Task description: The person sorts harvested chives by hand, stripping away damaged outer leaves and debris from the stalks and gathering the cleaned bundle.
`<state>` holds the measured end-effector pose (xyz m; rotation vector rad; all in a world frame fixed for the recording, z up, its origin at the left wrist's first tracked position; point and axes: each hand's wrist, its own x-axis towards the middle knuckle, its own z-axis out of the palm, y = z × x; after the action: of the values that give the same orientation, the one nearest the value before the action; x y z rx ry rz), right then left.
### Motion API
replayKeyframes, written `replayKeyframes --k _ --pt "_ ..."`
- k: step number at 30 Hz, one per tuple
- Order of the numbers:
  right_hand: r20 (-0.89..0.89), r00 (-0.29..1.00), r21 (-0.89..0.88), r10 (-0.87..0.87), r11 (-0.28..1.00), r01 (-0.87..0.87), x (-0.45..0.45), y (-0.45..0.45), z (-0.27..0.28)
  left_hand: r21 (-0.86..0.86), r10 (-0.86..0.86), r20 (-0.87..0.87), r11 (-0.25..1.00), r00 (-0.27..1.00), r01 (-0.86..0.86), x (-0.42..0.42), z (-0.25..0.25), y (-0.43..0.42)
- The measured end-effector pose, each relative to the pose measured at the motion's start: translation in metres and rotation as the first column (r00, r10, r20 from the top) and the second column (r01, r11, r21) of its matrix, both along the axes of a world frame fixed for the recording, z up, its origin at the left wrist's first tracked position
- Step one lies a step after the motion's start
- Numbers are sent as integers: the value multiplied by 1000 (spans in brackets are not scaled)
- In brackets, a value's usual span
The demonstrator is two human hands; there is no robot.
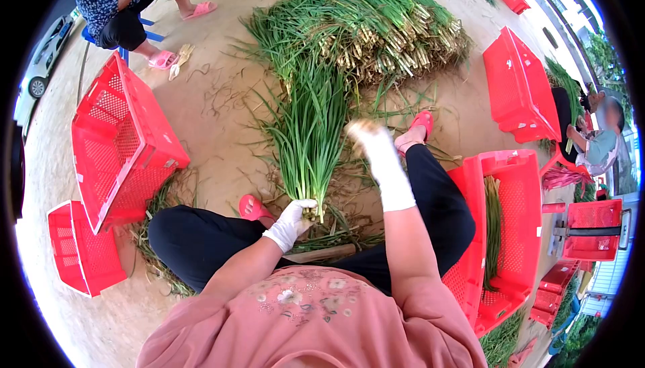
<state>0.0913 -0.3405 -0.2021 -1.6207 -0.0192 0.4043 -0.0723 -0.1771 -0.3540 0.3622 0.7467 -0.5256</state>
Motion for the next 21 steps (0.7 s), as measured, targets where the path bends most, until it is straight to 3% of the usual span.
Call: replayKeyframes --k 1,3,4,5,7,8,11,13,15,17,18,19,21 --pt "-76 994 -232 76 968 -92 -18 9 -15 9 -24 3 1000 1000 24 0 -1 0" --pt "-276 926 -609 258 698 -376 -54 27 -44 2 -45 5 999 999 45 -3 8 0" --pt "-156 951 -637 266 709 -302 -67 25 -75 34 -2 66 999 998 0 -3 29 -1" --pt "-98 978 -476 186 854 -210 -74 19 -99 62 42 127 997 991 -51 -3 40 -3" --pt "-324 946 -141 5 989 -54 -78 17 -92 37 20 122 999 992 -25 -5 37 3" --pt "-419 906 16 -60 997 73 -80 15 -92 21 33 121 999 992 -36 -7 35 5" --pt "-505 836 127 -216 939 320 -81 9 -99 -23 71 164 997 984 -68 -5 32 7" --pt "-555 806 167 -203 923 348 -84 17 -112 -153 19 57 988 998 -10 -2 42 7" --pt "-576 792 151 -203 926 347 -86 22 -118 -178 -19 88 983 996 34 0 56 4" --pt "-385 865 -1 -321 938 347 -88 23 -122 -63 93 -63 993 994 -97 -3 36 1" --pt "-180 917 -117 -356 933 339 -86 24 -124 -39 90 -72 995 993 -93 -3 30 1" --pt "-182 916 -117 -357 933 340 -86 25 -116 -38 90 -73 995 993 -92 -3 27 2" --pt "-135 991 -366 -9 930 -42 -88 27 -93 -12 27 -80 1000 996 -28 -3 21 1"
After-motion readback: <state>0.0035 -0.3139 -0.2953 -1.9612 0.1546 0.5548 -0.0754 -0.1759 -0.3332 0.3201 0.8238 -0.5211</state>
